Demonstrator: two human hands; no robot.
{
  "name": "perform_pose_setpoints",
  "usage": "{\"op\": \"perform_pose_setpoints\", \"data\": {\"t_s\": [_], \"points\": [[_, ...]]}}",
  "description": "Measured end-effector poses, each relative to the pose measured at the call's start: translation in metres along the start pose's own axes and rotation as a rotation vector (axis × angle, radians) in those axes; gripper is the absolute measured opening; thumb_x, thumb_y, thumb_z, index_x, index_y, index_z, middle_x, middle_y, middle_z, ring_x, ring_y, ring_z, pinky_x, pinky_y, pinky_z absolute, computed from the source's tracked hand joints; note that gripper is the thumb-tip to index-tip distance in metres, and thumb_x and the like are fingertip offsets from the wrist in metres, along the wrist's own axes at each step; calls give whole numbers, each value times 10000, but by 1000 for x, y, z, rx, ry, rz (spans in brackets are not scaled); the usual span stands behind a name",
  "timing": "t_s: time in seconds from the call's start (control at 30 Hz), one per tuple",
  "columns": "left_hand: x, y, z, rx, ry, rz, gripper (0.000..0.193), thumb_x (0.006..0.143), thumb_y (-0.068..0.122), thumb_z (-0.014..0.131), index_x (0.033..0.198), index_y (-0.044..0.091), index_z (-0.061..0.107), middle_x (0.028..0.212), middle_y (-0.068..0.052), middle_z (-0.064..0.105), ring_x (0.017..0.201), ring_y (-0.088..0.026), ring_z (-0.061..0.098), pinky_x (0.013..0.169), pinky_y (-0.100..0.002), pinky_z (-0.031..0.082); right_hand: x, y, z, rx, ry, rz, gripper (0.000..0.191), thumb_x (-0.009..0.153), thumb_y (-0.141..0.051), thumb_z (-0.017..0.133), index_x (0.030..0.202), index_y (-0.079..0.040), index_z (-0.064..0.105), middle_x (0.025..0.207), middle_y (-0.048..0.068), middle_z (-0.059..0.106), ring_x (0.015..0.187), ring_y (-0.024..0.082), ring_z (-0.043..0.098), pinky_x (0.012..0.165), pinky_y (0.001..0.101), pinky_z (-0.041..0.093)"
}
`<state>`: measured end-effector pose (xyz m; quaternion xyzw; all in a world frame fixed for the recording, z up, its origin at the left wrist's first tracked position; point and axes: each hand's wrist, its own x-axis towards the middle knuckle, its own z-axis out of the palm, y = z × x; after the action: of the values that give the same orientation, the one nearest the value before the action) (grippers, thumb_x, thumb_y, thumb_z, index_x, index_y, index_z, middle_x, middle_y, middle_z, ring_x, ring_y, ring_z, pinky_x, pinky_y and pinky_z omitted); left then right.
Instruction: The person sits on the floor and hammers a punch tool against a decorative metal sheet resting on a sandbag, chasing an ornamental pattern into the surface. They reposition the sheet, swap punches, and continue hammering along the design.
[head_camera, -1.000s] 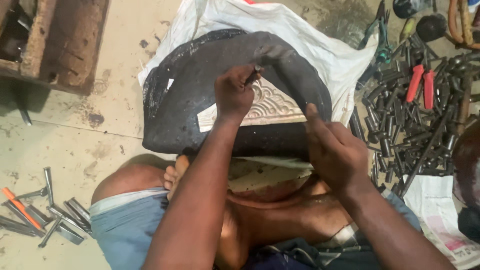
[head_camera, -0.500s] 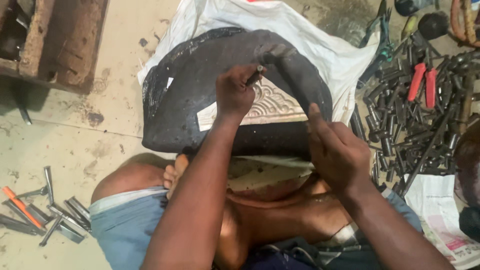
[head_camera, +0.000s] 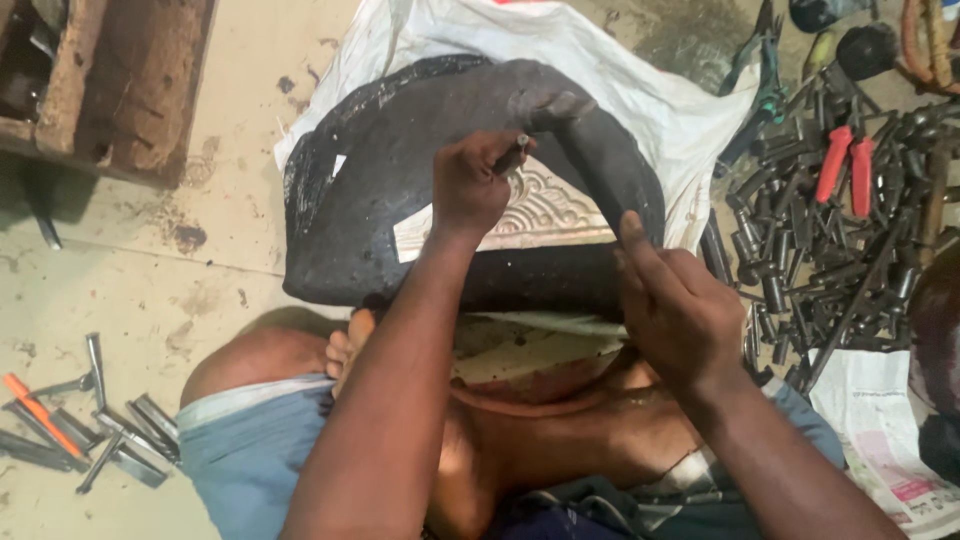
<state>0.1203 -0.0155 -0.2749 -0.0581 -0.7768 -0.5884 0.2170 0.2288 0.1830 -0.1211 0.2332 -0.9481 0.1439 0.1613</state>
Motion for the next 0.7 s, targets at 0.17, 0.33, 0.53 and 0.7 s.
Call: {"op": "perform_pose_setpoints", "data": {"t_s": [0.17, 0.33, 0.53, 0.7], "points": [[2, 2, -2, 47, 0, 110, 153, 885, 22, 712, 995, 114, 768, 930, -111, 770, 864, -290, 760, 730, -374, 591, -1, 1, 0, -24, -18, 49, 447, 986, -94, 748, 1418, -168, 660, 732, 81, 548, 591, 253, 572, 595, 414, 515], [1, 5, -4, 0, -71, -22, 131, 914, 41, 710, 1007, 109, 772, 923, -120, 768, 867, -270, 784, 722, -348, 596, 0, 1, -2, -41, -70, 52, 443, 977, -94, 755, 1405, -174, 674, 733, 84, 554, 593, 259, 576, 592, 419, 510], [4, 6, -7, -5, -106, -33, 125, 919, 77, 710, 1015, 109, 783, 939, -125, 770, 879, -286, 782, 723, -363, 593, -2, -2, -2, -31, -87, 78, 431, 986, -110, 753, 1406, -175, 682, 749, 91, 574, 595, 279, 590, 601, 421, 516], [7, 9, -11, -4, -80, 37, 183, 880, 74, 681, 1015, 135, 789, 942, -109, 774, 870, -274, 783, 743, -354, 609, -4, -1, 0, -41, -48, 45, 444, 990, -122, 737, 1422, -189, 658, 801, 79, 606, 653, 278, 627, 631, 413, 531]]}}
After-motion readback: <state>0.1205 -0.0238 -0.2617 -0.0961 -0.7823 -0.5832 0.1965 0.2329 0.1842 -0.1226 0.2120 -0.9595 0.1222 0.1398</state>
